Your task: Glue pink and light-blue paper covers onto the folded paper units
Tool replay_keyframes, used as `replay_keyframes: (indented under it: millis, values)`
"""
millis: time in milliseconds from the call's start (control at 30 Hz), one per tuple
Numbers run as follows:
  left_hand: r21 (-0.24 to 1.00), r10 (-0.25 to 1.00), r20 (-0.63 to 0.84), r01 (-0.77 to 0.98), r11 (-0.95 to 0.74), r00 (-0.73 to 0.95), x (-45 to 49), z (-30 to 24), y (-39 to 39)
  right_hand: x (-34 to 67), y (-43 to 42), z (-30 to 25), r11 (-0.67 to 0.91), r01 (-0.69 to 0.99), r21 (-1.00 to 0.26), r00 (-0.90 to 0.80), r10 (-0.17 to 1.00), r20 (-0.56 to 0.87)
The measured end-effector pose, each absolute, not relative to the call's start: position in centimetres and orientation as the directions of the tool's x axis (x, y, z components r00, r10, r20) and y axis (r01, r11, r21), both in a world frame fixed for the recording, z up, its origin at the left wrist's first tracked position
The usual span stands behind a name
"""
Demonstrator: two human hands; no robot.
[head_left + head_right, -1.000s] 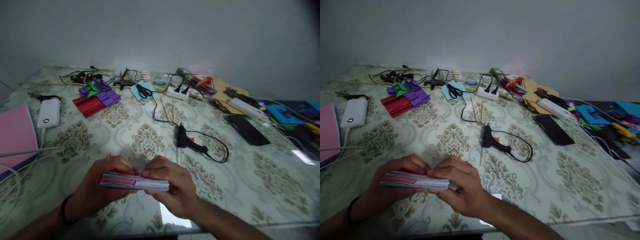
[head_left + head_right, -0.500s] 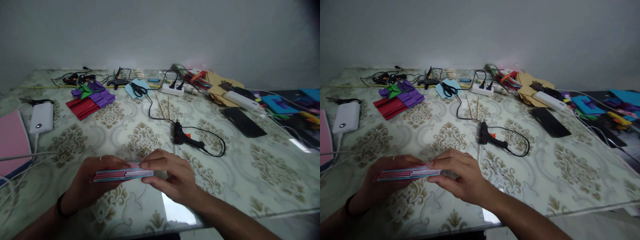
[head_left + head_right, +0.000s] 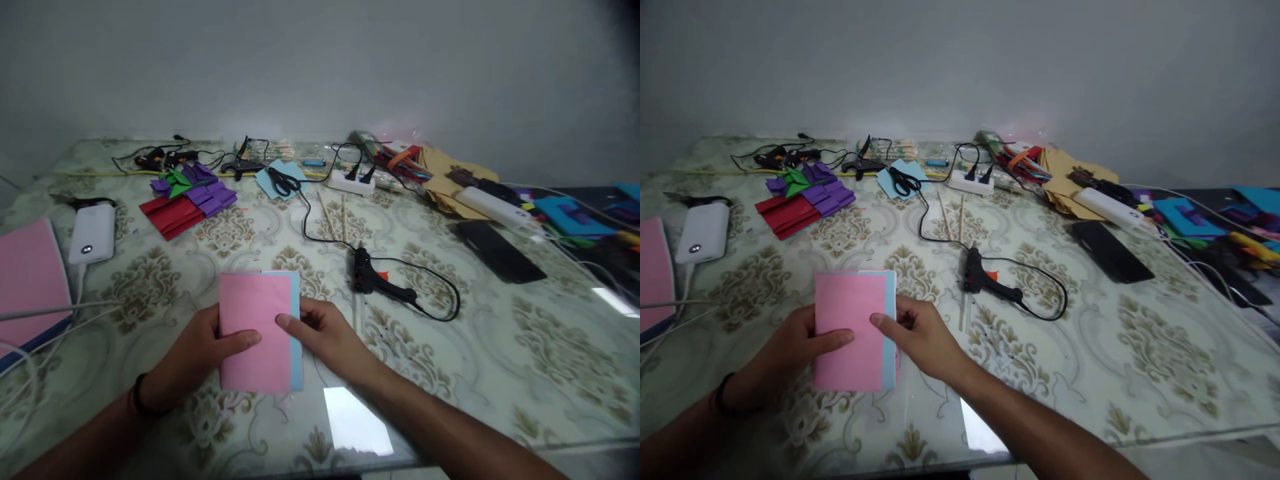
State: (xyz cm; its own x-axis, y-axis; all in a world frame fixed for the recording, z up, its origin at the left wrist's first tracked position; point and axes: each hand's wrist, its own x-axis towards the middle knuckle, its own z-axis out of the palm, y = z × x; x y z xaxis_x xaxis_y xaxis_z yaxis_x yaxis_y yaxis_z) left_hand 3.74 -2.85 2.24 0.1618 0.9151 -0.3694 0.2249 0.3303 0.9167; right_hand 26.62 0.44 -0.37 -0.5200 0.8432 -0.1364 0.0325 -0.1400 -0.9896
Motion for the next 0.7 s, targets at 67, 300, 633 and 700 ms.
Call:
replay_keyframes:
  millis: [67, 300, 633, 700]
  values:
    - [0.916, 0.925, -0.360, 0.237, 0.324, 0.126, 3.6, 1.9, -2.8, 26.6, 0.6, -0.6, -0.262, -0.021, -0.965, -0.569, 0.797, -0.204]
    - [0.922, 0.915, -0.387, 0.064, 0.382, 0.119, 3.8, 0.7, -2.5, 26.2, 0.5, -1.7, -0.350, -0.019, -0.936, -0.574, 0.771, -0.277]
    - [0.930, 0.949, -0.313, 0.213, 0.298, 0.038, 3.6, 0.7, -2.4, 26.1, 0.7, -2.1, -0.463, -0.099, -0.881, -0.624, 0.718, -0.307]
    - [0.934, 0.945, -0.318, 0.195, 0.299, 0.078, 3.5, 0.8, -2.4, 26.0, 0.6, -2.2, -0.463, -0.109, -0.879, -0.596, 0.739, -0.315]
